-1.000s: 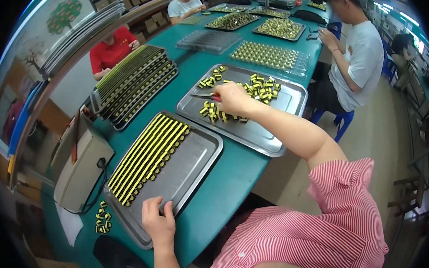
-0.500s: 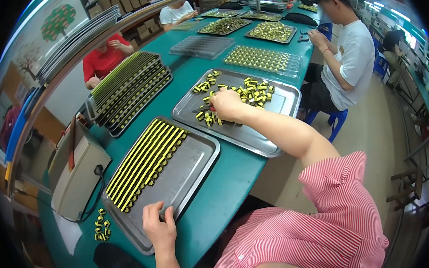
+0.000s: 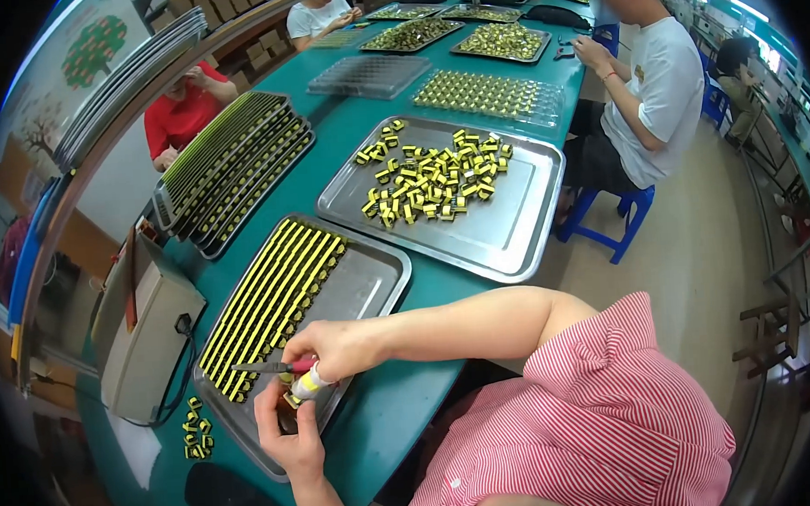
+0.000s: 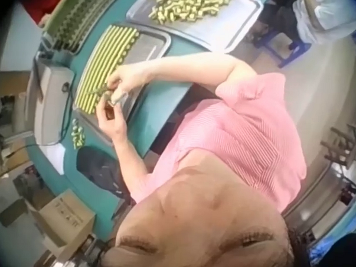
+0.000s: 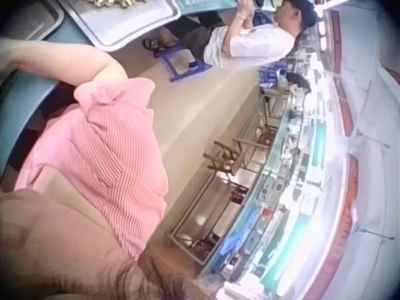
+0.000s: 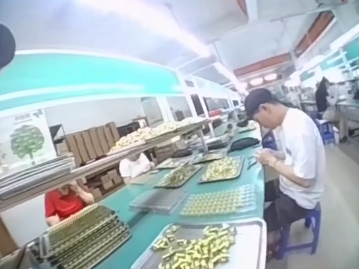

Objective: The person assembles small yellow electronic components by hand at a factory workstation.

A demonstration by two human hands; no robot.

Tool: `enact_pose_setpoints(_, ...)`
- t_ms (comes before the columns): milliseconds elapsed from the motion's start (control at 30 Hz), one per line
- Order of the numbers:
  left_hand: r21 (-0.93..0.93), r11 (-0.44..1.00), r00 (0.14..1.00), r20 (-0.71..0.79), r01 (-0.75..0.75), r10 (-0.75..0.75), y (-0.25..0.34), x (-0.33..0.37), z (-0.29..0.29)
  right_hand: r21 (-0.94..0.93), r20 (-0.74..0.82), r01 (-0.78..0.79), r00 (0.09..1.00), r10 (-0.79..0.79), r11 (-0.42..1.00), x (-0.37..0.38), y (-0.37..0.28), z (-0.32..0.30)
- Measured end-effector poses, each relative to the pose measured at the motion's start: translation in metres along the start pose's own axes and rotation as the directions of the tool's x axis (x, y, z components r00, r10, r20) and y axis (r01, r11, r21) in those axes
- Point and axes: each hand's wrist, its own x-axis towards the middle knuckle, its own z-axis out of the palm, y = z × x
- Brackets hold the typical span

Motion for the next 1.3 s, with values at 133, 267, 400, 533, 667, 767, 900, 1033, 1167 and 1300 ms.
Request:
enact_pose_setpoints(133, 0.066, 0.997, 0.997, -0.076, -0.028, 0.033, -0.003, 0.001, 0.001, 0.267, 0.047, -0.11, 0.994, 0.101, 0.957, 0.006, 0.004, 0.01)
enact_pose_setpoints(267, 0.243, 0.968, 0.989, -0.145, 0.057, -0.022, 0.001, 0.002, 0.004, 0.357, -0.024, -0.132, 0.988, 0.15, 0.925, 0.005, 0.017, 0.021)
enact_pose_setpoints(400, 0.448, 0.892, 0.984, -0.127, -0.053, 0.123, 0.001, 0.001, 0.002, 0.231, -0.068, -0.197, 0.974, 0.218, 0.953, 0.005, 0.011, 0.029)
enact_pose_setpoints(533, 0.402, 0.915, 0.99, -0.105, -0.045, 0.095, 0.002, 0.004, 0.004, 0.319, 0.057, -0.254, 0.967, 0.249, 0.913, 0.005, 0.011, 0.019)
enact_pose_setpoints(667, 0.134, 0.991, 0.998, -0.055, 0.021, -0.014, 0.005, 0.006, 0.001, 0.658, 0.092, -0.214, 0.974, 0.205, 0.722, -0.002, 0.014, 0.013)
enact_pose_setpoints(767, -0.009, 0.993, 0.993, -0.033, 0.116, -0.116, 0.004, 0.006, -0.005, 0.688, 0.207, -0.277, 0.961, 0.184, 0.671, -0.003, 0.007, 0.007)
enact_pose_setpoints(900, -0.128, 0.981, 0.989, 0.042, 0.148, -0.143, 0.0, 0.006, -0.009, 0.684, 0.217, -0.293, 0.956, 0.196, 0.668, -0.005, 0.008, 0.007)
enact_pose_setpoints(1033, -0.21, 0.96, 0.983, 0.058, 0.185, -0.177, -0.004, 0.005, -0.008, 0.675, 0.237, -0.303, 0.952, 0.192, 0.673, -0.004, 0.011, 0.007)
enact_pose_setpoints(1167, -0.239, 0.949, 0.979, 0.047, 0.203, -0.198, -0.004, 0.006, -0.006, 0.659, 0.217, -0.313, 0.95, 0.226, 0.684, -0.006, 0.007, 0.007)
enact_pose_setpoints(1300, -0.253, 0.946, 0.979, 0.034, 0.203, -0.201, -0.005, 0.006, -0.006, 0.645, 0.199, -0.316, 0.949, 0.246, 0.696, -0.005, 0.007, 0.007)
